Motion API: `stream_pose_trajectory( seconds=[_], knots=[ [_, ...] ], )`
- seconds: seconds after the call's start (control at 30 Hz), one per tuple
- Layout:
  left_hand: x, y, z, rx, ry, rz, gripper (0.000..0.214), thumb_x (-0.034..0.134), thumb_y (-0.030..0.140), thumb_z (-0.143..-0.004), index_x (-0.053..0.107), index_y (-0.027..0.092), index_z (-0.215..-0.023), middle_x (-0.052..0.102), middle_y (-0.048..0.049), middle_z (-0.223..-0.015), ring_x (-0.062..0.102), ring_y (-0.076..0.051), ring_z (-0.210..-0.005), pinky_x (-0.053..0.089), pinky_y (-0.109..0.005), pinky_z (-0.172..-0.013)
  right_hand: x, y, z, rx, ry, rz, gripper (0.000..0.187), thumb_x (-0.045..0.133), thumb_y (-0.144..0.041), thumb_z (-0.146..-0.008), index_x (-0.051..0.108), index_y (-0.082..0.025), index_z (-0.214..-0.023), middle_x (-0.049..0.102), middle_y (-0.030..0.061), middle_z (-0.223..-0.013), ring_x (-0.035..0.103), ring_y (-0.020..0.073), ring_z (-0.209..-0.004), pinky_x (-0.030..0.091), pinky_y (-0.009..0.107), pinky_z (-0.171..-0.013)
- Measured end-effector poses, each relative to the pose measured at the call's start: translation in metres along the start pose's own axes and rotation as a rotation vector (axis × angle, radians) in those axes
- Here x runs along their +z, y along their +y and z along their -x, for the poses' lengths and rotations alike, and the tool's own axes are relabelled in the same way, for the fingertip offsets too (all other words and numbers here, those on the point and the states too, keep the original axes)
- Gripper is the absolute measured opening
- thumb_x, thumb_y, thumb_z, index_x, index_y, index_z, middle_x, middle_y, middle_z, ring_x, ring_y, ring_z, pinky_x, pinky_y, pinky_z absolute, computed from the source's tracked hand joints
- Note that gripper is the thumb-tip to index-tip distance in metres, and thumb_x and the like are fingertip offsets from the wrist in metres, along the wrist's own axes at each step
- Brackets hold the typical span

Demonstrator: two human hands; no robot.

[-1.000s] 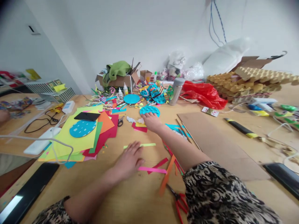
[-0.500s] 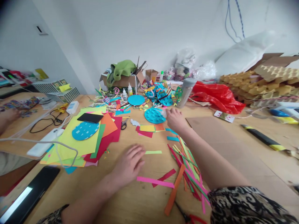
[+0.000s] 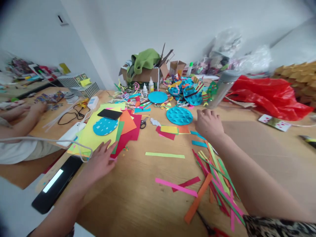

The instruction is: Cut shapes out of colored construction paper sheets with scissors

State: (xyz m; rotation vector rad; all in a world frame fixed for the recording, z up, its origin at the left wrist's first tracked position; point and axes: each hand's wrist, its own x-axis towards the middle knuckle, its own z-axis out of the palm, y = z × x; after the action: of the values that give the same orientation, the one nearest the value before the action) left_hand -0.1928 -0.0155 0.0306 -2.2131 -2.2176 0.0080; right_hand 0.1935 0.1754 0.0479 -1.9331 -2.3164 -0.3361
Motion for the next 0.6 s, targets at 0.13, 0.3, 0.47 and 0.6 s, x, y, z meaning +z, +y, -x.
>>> stream_pose_trajectory(
  seconds=[0.13,0.3,0.47,0.6],
  knots=[
    [-0.002,-0.026,0.007,0.035,-0.075,-0.088,0.080,0.053,0.011,-0.071,0.027,0.024,-0.145,0.031,-0.0127,-0.150,0.029,-0.038,-0.135,0.032,-0.051,-0.103,-0.018,-0.043,0.007,-0.163,0.090,-0.072,0.041,0.048,-0.031,-0.091,0.053,-0.004,-0.122,0.053,0.0245,-0.118,0.046,0.0334,-0.108,0.035,0.041,-0.081],
    [-0.006,-0.038,-0.002,0.133,-0.083,-0.090,0.069,0.042,0.008,-0.079,0.028,0.022,-0.145,0.037,-0.0106,-0.147,0.040,-0.025,-0.129,0.036,-0.041,-0.101,-0.039,-0.104,0.030,-0.384,0.117,-0.237,0.035,0.049,-0.026,-0.090,0.057,-0.008,-0.119,0.058,0.0172,-0.116,0.048,0.0300,-0.107,0.039,0.041,-0.089],
    [-0.007,-0.056,-0.007,0.060,-0.042,0.014,0.060,0.036,0.008,-0.082,0.038,0.019,-0.140,0.054,-0.0099,-0.134,0.056,-0.022,-0.112,0.043,-0.035,-0.093,-0.048,-0.163,0.065,-0.540,-0.032,-0.525,0.027,0.048,-0.024,-0.092,0.061,-0.011,-0.112,0.064,0.0119,-0.105,0.057,0.0212,-0.100,0.043,0.030,-0.087],
    [-0.014,-0.076,-0.014,-0.117,0.122,0.187,0.054,0.038,0.020,-0.085,0.040,0.022,-0.139,0.066,-0.0064,-0.115,0.065,-0.021,-0.090,0.048,-0.032,-0.080,-0.044,-0.216,0.085,-0.761,-0.262,-0.482,0.027,0.040,-0.016,-0.093,0.066,-0.016,-0.099,0.065,0.0097,-0.095,0.058,0.0188,-0.095,0.043,0.028,-0.083]
  ],
)
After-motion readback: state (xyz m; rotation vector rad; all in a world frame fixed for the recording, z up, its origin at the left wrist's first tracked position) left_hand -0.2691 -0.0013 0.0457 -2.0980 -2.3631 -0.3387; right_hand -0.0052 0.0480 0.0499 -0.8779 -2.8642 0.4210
